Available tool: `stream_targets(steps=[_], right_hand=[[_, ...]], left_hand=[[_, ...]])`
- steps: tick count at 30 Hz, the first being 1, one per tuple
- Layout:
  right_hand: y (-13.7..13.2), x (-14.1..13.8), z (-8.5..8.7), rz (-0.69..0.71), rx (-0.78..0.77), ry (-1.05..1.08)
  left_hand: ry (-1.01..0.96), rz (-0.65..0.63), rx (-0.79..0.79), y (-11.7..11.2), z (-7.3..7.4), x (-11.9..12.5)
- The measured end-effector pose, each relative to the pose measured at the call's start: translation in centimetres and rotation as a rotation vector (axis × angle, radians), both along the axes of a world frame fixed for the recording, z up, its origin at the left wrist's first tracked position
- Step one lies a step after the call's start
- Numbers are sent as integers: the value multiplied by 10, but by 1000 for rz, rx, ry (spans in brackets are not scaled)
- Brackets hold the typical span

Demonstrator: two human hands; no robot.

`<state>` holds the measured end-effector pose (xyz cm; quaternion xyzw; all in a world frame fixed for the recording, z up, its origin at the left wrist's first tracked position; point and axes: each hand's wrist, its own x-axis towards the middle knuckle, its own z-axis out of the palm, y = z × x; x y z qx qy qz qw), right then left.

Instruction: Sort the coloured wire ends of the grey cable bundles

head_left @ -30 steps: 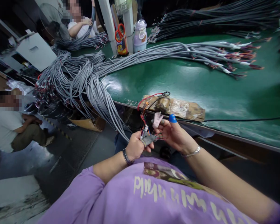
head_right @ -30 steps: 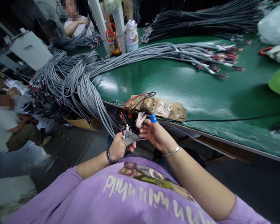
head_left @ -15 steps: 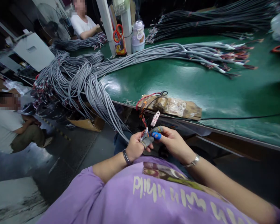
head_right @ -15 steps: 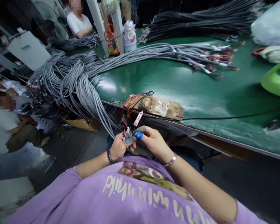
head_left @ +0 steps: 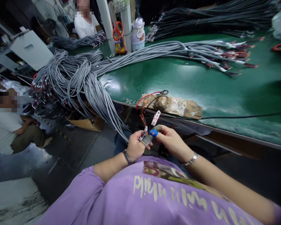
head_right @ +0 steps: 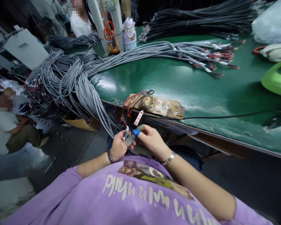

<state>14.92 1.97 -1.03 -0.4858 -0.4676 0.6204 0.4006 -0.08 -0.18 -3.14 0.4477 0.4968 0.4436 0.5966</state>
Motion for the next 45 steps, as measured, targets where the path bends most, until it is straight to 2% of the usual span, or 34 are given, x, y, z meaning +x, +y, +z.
stream_targets(steps=[7, 11, 15, 21, 30, 39, 45], right_hand=[[-2, 3, -3, 11, 57, 1], [0, 3, -4, 27, 100, -1], [4, 2, -3, 50, 63, -16], [6, -1, -1, 4, 75, -63], [1, -7, -7, -78, 94, 4], [-1, -5, -5, 1, -24, 133], [-6, -3, -3, -49, -5, 78]], left_hand=[[5, 4, -10, 2, -6, -2], [-3, -87, -37, 4, -5, -4], [8, -137, -69, 5, -2, -6], [-53, -28, -69, 2, -5, -5], [-115, 81, -76, 0, -5, 2], [-100, 103, -75, 0, -7, -1], [-79, 116, -59, 0, -4, 1]])
